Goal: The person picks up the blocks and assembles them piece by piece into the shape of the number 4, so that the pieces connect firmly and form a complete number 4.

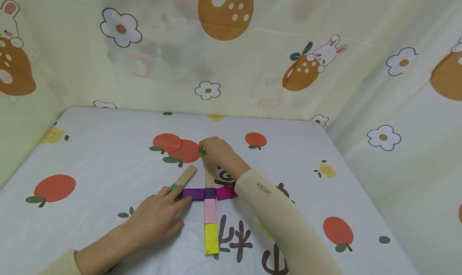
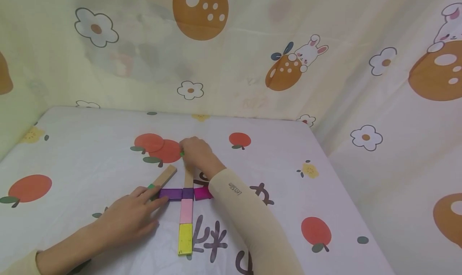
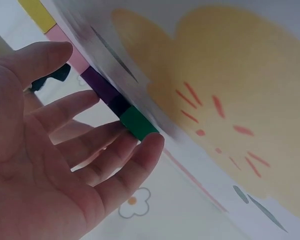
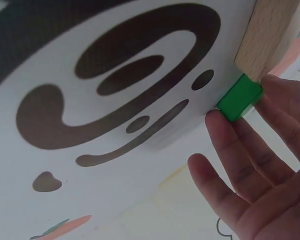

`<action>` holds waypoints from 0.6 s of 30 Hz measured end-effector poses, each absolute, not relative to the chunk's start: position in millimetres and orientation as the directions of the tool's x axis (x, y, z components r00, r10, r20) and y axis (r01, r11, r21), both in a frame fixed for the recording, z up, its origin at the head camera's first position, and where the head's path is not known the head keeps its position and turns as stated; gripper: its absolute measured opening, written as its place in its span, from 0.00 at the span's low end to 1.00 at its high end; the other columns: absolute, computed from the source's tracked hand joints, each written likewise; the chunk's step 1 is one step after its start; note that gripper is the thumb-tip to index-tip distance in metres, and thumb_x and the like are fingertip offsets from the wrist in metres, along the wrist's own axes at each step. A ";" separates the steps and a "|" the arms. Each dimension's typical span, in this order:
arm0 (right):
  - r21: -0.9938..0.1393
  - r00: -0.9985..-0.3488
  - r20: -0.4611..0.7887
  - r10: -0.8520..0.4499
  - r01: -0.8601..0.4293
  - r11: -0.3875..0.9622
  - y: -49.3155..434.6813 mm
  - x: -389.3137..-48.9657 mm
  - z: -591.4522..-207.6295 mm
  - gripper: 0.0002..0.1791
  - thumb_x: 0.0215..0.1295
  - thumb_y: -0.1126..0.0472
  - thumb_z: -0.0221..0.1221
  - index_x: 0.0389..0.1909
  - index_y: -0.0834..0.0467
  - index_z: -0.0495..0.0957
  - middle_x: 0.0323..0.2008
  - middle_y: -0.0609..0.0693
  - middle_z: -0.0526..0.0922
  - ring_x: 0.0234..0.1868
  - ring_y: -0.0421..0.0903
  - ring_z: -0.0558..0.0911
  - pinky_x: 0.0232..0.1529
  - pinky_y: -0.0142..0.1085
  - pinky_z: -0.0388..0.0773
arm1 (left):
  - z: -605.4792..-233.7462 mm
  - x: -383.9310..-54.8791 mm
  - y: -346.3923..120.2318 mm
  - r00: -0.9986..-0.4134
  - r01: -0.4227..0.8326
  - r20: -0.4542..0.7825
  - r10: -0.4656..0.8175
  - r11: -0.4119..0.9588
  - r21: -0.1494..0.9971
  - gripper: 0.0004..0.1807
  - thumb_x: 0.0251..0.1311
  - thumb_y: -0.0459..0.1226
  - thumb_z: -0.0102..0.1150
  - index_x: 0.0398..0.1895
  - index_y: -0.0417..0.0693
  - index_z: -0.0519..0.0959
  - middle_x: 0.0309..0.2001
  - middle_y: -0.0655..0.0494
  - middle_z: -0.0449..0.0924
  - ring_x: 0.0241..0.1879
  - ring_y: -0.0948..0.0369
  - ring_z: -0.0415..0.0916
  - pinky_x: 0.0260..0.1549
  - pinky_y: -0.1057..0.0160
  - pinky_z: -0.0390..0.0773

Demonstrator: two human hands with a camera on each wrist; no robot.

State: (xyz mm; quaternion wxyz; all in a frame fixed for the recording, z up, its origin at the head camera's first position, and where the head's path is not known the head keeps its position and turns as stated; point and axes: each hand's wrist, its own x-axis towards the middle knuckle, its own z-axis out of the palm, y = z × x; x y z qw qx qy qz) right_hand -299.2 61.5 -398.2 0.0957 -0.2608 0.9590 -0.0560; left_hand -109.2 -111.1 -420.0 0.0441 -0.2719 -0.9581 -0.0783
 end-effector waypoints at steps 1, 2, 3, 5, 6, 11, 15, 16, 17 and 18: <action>-0.159 -0.845 -0.151 -0.513 -0.491 0.856 61.6 -298.8 -397.8 0.14 0.70 0.64 0.60 0.53 0.53 0.86 0.51 0.50 0.88 0.49 0.47 0.83 0.55 0.42 0.82 | -419.9 -109.2 -111.0 -0.848 0.528 0.128 0.514 0.840 0.124 0.27 0.57 0.45 0.70 0.62 0.50 0.82 0.65 0.42 0.79 0.60 0.47 0.77 0.44 0.48 0.87; -0.160 -0.844 -0.148 -0.515 -0.494 0.855 61.8 -298.7 -397.7 0.14 0.70 0.64 0.60 0.53 0.53 0.86 0.50 0.50 0.88 0.49 0.48 0.83 0.55 0.41 0.82 | -419.9 -109.2 -110.9 -0.848 0.529 0.129 0.515 0.840 0.124 0.27 0.57 0.45 0.70 0.62 0.50 0.82 0.64 0.42 0.79 0.59 0.47 0.77 0.44 0.48 0.87; -0.158 -0.843 -0.146 -0.517 -0.496 0.854 61.9 -298.4 -397.3 0.14 0.70 0.64 0.60 0.53 0.53 0.86 0.50 0.50 0.88 0.48 0.47 0.82 0.55 0.41 0.82 | -420.0 -109.3 -110.9 -0.847 0.530 0.131 0.515 0.839 0.124 0.27 0.57 0.45 0.70 0.62 0.50 0.83 0.64 0.42 0.79 0.59 0.47 0.77 0.44 0.48 0.87; -0.161 -0.844 -0.145 -0.516 -0.495 0.854 62.4 -297.4 -396.2 0.14 0.71 0.63 0.61 0.54 0.53 0.86 0.50 0.50 0.88 0.47 0.47 0.82 0.54 0.41 0.82 | -420.0 -109.2 -110.6 -0.847 0.529 0.132 0.515 0.839 0.124 0.27 0.57 0.45 0.71 0.61 0.50 0.83 0.64 0.42 0.79 0.59 0.47 0.77 0.43 0.48 0.87; -0.164 -0.844 -0.144 -0.516 -0.494 0.854 62.5 -296.9 -395.3 0.14 0.71 0.63 0.61 0.54 0.54 0.86 0.50 0.50 0.88 0.47 0.47 0.81 0.54 0.41 0.82 | -419.9 -109.1 -110.5 -0.848 0.528 0.132 0.513 0.840 0.124 0.27 0.57 0.45 0.70 0.61 0.50 0.83 0.64 0.42 0.79 0.59 0.47 0.77 0.44 0.48 0.87; -0.168 -0.844 -0.140 -0.518 -0.496 0.852 62.8 -293.2 -390.5 0.16 0.72 0.61 0.61 0.58 0.55 0.84 0.52 0.51 0.87 0.46 0.47 0.79 0.53 0.41 0.81 | -419.7 -109.1 -110.2 -0.849 0.526 0.130 0.512 0.842 0.121 0.27 0.57 0.45 0.71 0.61 0.50 0.83 0.64 0.42 0.80 0.59 0.47 0.77 0.44 0.48 0.87; -0.188 -0.838 -0.155 -0.523 -0.495 0.848 61.7 -289.5 -387.5 0.18 0.73 0.60 0.61 0.61 0.55 0.82 0.53 0.51 0.87 0.46 0.46 0.79 0.52 0.40 0.82 | -419.5 -109.2 -110.0 -0.846 0.531 0.132 0.517 0.839 0.118 0.27 0.57 0.45 0.71 0.61 0.50 0.83 0.64 0.42 0.80 0.58 0.47 0.77 0.42 0.49 0.87; -0.194 -0.837 -0.159 -0.524 -0.494 0.848 61.2 -288.4 -386.9 0.18 0.73 0.60 0.61 0.61 0.55 0.82 0.53 0.51 0.87 0.46 0.46 0.80 0.52 0.39 0.82 | -419.2 -109.0 -110.0 -0.846 0.531 0.131 0.517 0.839 0.118 0.27 0.57 0.45 0.71 0.61 0.50 0.83 0.64 0.42 0.80 0.58 0.47 0.77 0.42 0.49 0.87; -0.203 -0.835 -0.167 -0.524 -0.491 0.847 60.6 -287.1 -386.2 0.18 0.73 0.60 0.61 0.61 0.55 0.82 0.53 0.51 0.87 0.46 0.46 0.79 0.52 0.39 0.82 | -419.0 -109.0 -109.9 -0.846 0.530 0.130 0.516 0.840 0.118 0.27 0.57 0.45 0.71 0.61 0.50 0.83 0.64 0.42 0.80 0.58 0.47 0.77 0.42 0.49 0.87; -0.209 -0.833 -0.171 -0.527 -0.492 0.845 60.0 -286.0 -385.6 0.18 0.73 0.60 0.62 0.61 0.55 0.82 0.53 0.51 0.87 0.46 0.46 0.79 0.52 0.39 0.82 | -419.0 -109.1 -109.8 -0.847 0.529 0.129 0.516 0.840 0.119 0.27 0.57 0.45 0.71 0.61 0.50 0.83 0.64 0.42 0.80 0.58 0.47 0.77 0.42 0.49 0.87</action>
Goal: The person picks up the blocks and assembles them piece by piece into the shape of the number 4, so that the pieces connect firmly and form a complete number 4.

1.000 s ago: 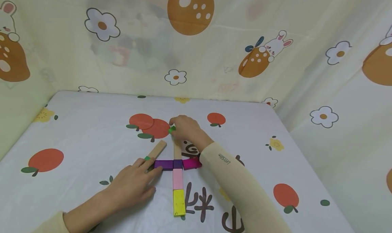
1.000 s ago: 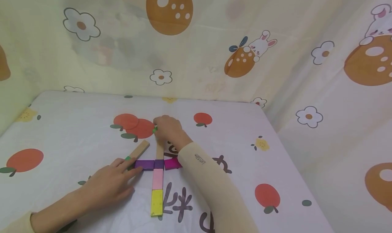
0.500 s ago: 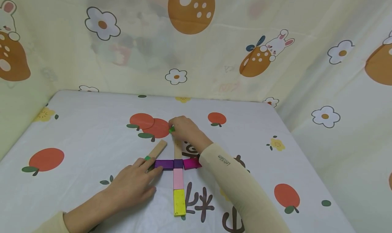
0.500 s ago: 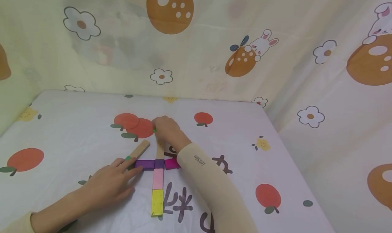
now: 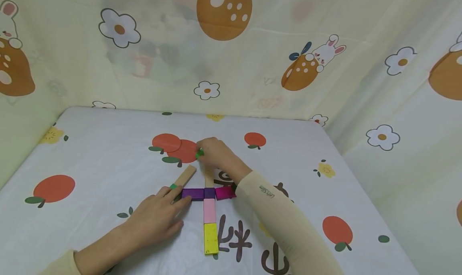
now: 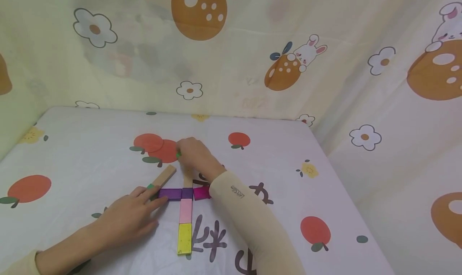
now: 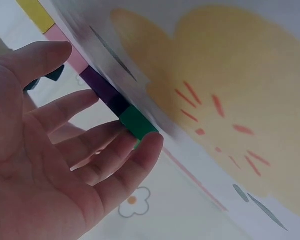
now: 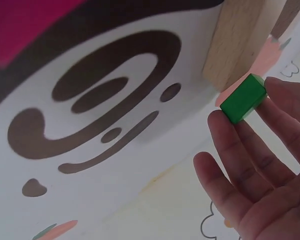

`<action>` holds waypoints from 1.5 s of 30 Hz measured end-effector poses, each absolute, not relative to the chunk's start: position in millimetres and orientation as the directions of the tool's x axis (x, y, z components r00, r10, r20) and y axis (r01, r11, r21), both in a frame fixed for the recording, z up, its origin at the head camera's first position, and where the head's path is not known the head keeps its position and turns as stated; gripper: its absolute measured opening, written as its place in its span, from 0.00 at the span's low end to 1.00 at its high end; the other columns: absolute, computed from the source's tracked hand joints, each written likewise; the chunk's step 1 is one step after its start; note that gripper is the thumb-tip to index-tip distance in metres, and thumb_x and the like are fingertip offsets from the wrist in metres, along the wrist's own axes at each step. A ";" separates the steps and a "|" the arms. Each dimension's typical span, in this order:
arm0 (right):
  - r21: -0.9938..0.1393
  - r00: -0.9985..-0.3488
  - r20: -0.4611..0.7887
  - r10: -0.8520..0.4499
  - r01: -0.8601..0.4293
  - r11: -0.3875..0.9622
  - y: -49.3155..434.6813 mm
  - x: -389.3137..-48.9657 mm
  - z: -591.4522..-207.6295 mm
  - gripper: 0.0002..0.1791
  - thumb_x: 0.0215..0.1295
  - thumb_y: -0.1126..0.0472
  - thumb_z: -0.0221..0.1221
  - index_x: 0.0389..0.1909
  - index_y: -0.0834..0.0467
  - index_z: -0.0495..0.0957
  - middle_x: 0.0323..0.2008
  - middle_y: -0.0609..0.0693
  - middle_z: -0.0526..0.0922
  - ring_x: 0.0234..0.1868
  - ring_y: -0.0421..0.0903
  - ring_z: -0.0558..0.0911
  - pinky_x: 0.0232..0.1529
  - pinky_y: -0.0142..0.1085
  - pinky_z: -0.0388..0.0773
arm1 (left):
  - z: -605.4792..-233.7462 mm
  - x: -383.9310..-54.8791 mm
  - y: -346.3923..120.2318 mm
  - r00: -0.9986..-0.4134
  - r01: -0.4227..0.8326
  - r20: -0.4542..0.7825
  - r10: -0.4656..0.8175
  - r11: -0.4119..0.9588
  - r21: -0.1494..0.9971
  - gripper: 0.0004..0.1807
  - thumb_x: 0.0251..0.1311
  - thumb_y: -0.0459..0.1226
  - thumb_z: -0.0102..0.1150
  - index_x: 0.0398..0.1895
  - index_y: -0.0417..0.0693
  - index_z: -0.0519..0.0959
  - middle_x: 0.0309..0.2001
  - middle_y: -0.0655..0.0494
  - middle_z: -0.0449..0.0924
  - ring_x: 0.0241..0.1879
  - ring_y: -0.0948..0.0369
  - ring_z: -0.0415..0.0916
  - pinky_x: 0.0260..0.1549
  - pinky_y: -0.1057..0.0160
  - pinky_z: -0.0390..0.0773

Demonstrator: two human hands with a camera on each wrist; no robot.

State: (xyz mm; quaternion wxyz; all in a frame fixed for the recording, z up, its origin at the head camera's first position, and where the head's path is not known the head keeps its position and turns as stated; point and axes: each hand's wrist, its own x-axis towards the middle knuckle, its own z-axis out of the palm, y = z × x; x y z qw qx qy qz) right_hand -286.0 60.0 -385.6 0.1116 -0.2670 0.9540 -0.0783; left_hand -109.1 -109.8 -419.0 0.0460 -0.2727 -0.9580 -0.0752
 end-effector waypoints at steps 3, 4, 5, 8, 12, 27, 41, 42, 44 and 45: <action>-0.219 -0.825 -0.177 -0.537 -0.499 0.839 57.9 -282.0 -383.9 0.18 0.73 0.60 0.62 0.61 0.55 0.82 0.53 0.50 0.87 0.46 0.46 0.79 0.53 0.38 0.82 | -418.9 -109.1 -110.0 -0.845 0.532 0.135 0.517 0.839 0.117 0.27 0.57 0.45 0.71 0.61 0.50 0.83 0.63 0.42 0.80 0.58 0.47 0.77 0.43 0.49 0.87; -0.222 -0.823 -0.177 -0.540 -0.502 0.836 57.3 -280.8 -383.6 0.18 0.73 0.60 0.62 0.61 0.55 0.82 0.53 0.50 0.87 0.47 0.46 0.79 0.53 0.38 0.82 | -418.9 -109.1 -110.0 -0.844 0.533 0.138 0.517 0.838 0.116 0.27 0.57 0.45 0.71 0.61 0.50 0.83 0.63 0.42 0.80 0.58 0.47 0.77 0.43 0.49 0.87; -0.223 -0.819 -0.176 -0.546 -0.507 0.833 56.8 -279.7 -383.4 0.17 0.73 0.60 0.62 0.61 0.55 0.82 0.53 0.50 0.87 0.47 0.46 0.79 0.54 0.38 0.82 | -419.1 -109.1 -109.9 -0.844 0.533 0.142 0.517 0.838 0.116 0.27 0.57 0.45 0.70 0.61 0.50 0.83 0.63 0.42 0.80 0.58 0.47 0.77 0.43 0.49 0.88; -0.221 -0.807 -0.168 -0.566 -0.529 0.819 56.0 -277.7 -383.9 0.17 0.73 0.60 0.62 0.60 0.56 0.83 0.53 0.50 0.87 0.48 0.46 0.80 0.55 0.39 0.82 | -419.3 -109.0 -110.3 -0.841 0.536 0.150 0.519 0.836 0.115 0.27 0.57 0.45 0.71 0.61 0.50 0.83 0.63 0.42 0.80 0.58 0.47 0.77 0.43 0.49 0.88; -0.219 -0.782 -0.158 -0.603 -0.567 0.794 55.5 -275.8 -383.7 0.16 0.72 0.60 0.63 0.57 0.56 0.84 0.52 0.50 0.88 0.49 0.46 0.81 0.57 0.40 0.81 | -419.7 -108.8 -110.7 -0.839 0.540 0.158 0.521 0.835 0.112 0.27 0.57 0.45 0.71 0.60 0.49 0.83 0.62 0.42 0.80 0.58 0.47 0.77 0.41 0.49 0.88; -0.230 -0.772 -0.190 -0.607 -0.566 0.792 53.7 -268.4 -382.9 0.14 0.71 0.63 0.63 0.56 0.55 0.85 0.51 0.49 0.88 0.48 0.46 0.81 0.56 0.40 0.82 | -417.8 -108.6 -109.9 -0.845 0.533 0.135 0.518 0.839 0.113 0.27 0.58 0.46 0.71 0.61 0.49 0.83 0.63 0.42 0.80 0.58 0.47 0.77 0.42 0.49 0.87; -0.184 -0.750 -0.208 -0.628 -0.600 0.778 56.3 -261.6 -390.7 0.16 0.74 0.60 0.61 0.59 0.55 0.83 0.56 0.48 0.87 0.55 0.46 0.82 0.62 0.41 0.79 | -418.6 -108.0 -109.9 -0.842 0.536 0.145 0.520 0.836 0.114 0.27 0.57 0.45 0.71 0.61 0.50 0.82 0.63 0.42 0.80 0.58 0.47 0.77 0.41 0.49 0.87; -0.169 -0.745 -0.210 -0.633 -0.610 0.774 56.7 -260.5 -390.9 0.15 0.74 0.59 0.61 0.59 0.54 0.83 0.55 0.48 0.86 0.54 0.46 0.82 0.62 0.41 0.79 | -418.8 -108.0 -110.0 -0.841 0.537 0.147 0.520 0.836 0.115 0.27 0.57 0.44 0.71 0.61 0.50 0.82 0.63 0.42 0.80 0.58 0.47 0.77 0.41 0.49 0.87; -0.141 -0.737 -0.211 -0.642 -0.627 0.766 57.4 -258.7 -391.7 0.15 0.75 0.57 0.59 0.58 0.54 0.83 0.53 0.48 0.87 0.52 0.45 0.81 0.60 0.40 0.80 | -419.2 -108.0 -110.2 -0.842 0.536 0.147 0.520 0.836 0.115 0.27 0.57 0.45 0.71 0.61 0.50 0.82 0.63 0.42 0.80 0.58 0.47 0.77 0.41 0.49 0.87; -0.132 -0.734 -0.209 -0.646 -0.633 0.762 57.7 -257.7 -392.2 0.14 0.75 0.57 0.59 0.57 0.54 0.83 0.51 0.48 0.86 0.50 0.44 0.81 0.58 0.39 0.80 | -419.3 -108.0 -110.2 -0.843 0.535 0.147 0.518 0.837 0.114 0.27 0.57 0.45 0.71 0.61 0.50 0.82 0.63 0.42 0.80 0.58 0.47 0.77 0.41 0.49 0.87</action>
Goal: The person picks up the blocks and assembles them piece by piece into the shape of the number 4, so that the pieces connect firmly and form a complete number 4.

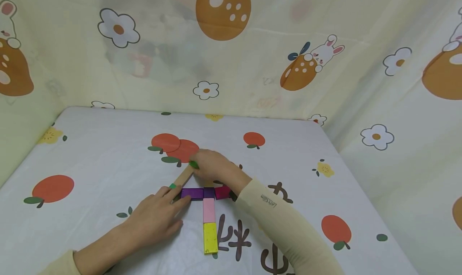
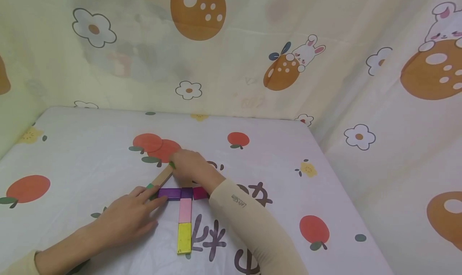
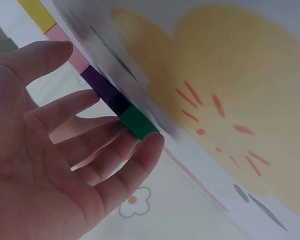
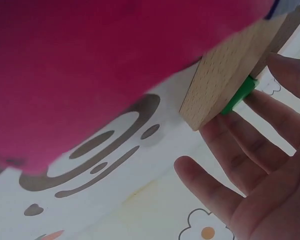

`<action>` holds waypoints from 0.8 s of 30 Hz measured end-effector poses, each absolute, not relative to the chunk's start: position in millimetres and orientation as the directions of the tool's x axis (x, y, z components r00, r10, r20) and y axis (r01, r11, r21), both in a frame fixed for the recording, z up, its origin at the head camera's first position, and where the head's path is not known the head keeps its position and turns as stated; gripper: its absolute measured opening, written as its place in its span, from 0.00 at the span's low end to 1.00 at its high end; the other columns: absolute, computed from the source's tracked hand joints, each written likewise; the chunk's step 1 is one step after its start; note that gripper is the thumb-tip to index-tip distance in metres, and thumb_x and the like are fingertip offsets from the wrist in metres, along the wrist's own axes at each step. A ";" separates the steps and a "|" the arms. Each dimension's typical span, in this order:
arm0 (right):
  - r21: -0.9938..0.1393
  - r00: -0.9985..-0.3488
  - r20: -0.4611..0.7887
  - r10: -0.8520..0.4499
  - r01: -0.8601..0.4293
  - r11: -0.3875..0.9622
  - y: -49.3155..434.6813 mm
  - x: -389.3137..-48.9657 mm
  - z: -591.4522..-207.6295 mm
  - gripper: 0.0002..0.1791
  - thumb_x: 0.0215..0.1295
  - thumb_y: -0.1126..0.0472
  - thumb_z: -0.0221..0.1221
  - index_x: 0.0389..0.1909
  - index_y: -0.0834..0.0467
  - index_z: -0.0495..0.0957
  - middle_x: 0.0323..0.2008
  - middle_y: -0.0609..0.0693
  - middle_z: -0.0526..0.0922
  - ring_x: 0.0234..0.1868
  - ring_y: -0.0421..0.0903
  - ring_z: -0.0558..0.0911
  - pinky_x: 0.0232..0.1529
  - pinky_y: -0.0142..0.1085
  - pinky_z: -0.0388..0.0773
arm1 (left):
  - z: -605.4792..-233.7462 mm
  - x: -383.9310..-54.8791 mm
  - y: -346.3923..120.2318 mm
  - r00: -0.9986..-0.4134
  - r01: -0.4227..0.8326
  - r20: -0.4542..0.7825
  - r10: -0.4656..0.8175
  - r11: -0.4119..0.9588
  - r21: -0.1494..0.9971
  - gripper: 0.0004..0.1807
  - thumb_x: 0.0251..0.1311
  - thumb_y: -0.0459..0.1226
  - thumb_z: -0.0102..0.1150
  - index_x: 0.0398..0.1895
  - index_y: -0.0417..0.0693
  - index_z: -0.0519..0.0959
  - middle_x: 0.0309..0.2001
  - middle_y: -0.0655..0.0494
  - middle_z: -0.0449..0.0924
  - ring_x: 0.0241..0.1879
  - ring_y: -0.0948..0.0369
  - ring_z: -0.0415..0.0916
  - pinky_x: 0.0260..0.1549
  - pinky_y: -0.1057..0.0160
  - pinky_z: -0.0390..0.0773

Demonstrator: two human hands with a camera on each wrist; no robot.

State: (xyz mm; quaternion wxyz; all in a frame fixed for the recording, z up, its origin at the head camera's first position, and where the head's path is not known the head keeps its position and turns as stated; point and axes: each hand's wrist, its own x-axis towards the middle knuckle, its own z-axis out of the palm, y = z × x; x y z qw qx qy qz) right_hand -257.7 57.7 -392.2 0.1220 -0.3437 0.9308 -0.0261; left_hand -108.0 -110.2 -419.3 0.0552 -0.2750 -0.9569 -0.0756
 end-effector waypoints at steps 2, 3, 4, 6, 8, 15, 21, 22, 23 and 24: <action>-0.120 -0.729 -0.208 -0.653 -0.643 0.756 58.2 -256.2 -393.1 0.14 0.75 0.57 0.58 0.56 0.54 0.82 0.48 0.48 0.85 0.47 0.43 0.79 0.55 0.38 0.80 | -419.6 -108.5 -110.7 -0.844 0.533 0.147 0.516 0.839 0.113 0.27 0.57 0.45 0.71 0.61 0.50 0.82 0.63 0.42 0.80 0.58 0.47 0.77 0.42 0.49 0.87; -0.121 -0.728 -0.208 -0.653 -0.643 0.756 58.6 -255.6 -393.4 0.15 0.75 0.57 0.58 0.57 0.54 0.81 0.48 0.48 0.84 0.46 0.43 0.78 0.55 0.37 0.80 | -419.7 -108.8 -110.9 -0.845 0.532 0.144 0.515 0.839 0.113 0.27 0.57 0.45 0.71 0.61 0.50 0.82 0.63 0.42 0.80 0.58 0.47 0.76 0.42 0.49 0.87; -0.122 -0.729 -0.209 -0.652 -0.642 0.757 58.9 -254.9 -393.7 0.16 0.74 0.57 0.58 0.59 0.54 0.81 0.49 0.48 0.84 0.46 0.43 0.77 0.54 0.37 0.80 | -419.6 -109.0 -111.1 -0.845 0.532 0.143 0.516 0.839 0.113 0.27 0.57 0.45 0.71 0.61 0.50 0.82 0.63 0.42 0.80 0.58 0.47 0.76 0.42 0.49 0.87; -0.129 -0.731 -0.213 -0.649 -0.637 0.760 59.5 -253.5 -393.7 0.19 0.74 0.57 0.58 0.62 0.54 0.79 0.53 0.49 0.82 0.48 0.43 0.78 0.56 0.37 0.79 | -419.3 -109.6 -111.3 -0.845 0.531 0.136 0.516 0.839 0.116 0.27 0.57 0.45 0.71 0.61 0.50 0.82 0.64 0.42 0.79 0.58 0.47 0.76 0.41 0.49 0.87; -0.126 -0.733 -0.217 -0.645 -0.634 0.763 60.4 -252.4 -393.4 0.22 0.74 0.56 0.57 0.67 0.54 0.77 0.59 0.50 0.80 0.52 0.44 0.79 0.58 0.38 0.79 | -418.3 -110.5 -111.4 -0.847 0.529 0.124 0.516 0.839 0.126 0.27 0.57 0.45 0.71 0.62 0.50 0.82 0.64 0.41 0.79 0.58 0.46 0.76 0.41 0.48 0.87; -0.092 -0.753 -0.187 -0.631 -0.626 0.774 66.5 -247.9 -389.1 0.27 0.74 0.54 0.56 0.73 0.50 0.72 0.72 0.54 0.73 0.67 0.54 0.77 0.64 0.48 0.79 | -416.2 -115.4 -111.8 -0.859 0.511 0.071 0.507 0.843 0.170 0.28 0.58 0.46 0.70 0.63 0.50 0.82 0.66 0.41 0.77 0.60 0.46 0.75 0.46 0.46 0.86; -0.054 -0.763 -0.139 -0.631 -0.630 0.775 79.3 -238.2 -385.1 0.28 0.73 0.54 0.57 0.73 0.50 0.72 0.70 0.55 0.75 0.68 0.56 0.77 0.66 0.49 0.77 | -416.6 -115.1 -113.1 -0.864 0.502 0.076 0.497 0.847 0.175 0.27 0.59 0.47 0.71 0.62 0.51 0.82 0.66 0.43 0.77 0.58 0.47 0.76 0.45 0.46 0.86; -0.049 -0.767 -0.132 -0.628 -0.628 0.777 82.6 -236.2 -384.4 0.28 0.73 0.54 0.57 0.73 0.50 0.72 0.70 0.55 0.75 0.68 0.56 0.77 0.67 0.49 0.76 | -416.7 -115.0 -113.0 -0.863 0.505 0.085 0.498 0.847 0.170 0.27 0.59 0.47 0.71 0.61 0.51 0.82 0.66 0.43 0.78 0.57 0.48 0.76 0.45 0.47 0.86; -0.045 -0.769 -0.126 -0.626 -0.626 0.778 86.3 -234.1 -383.6 0.29 0.74 0.54 0.57 0.74 0.51 0.71 0.70 0.56 0.75 0.69 0.56 0.76 0.68 0.49 0.76 | -416.3 -114.8 -113.0 -0.863 0.506 0.094 0.497 0.847 0.165 0.26 0.59 0.47 0.71 0.61 0.51 0.83 0.65 0.44 0.78 0.57 0.48 0.77 0.45 0.47 0.85; -0.046 -0.772 -0.122 -0.624 -0.624 0.780 90.1 -231.9 -382.6 0.29 0.74 0.53 0.57 0.75 0.51 0.70 0.71 0.56 0.75 0.70 0.56 0.75 0.69 0.50 0.74 | -415.8 -114.6 -113.0 -0.862 0.506 0.105 0.495 0.848 0.159 0.26 0.59 0.47 0.71 0.60 0.51 0.83 0.65 0.44 0.78 0.57 0.48 0.77 0.46 0.47 0.85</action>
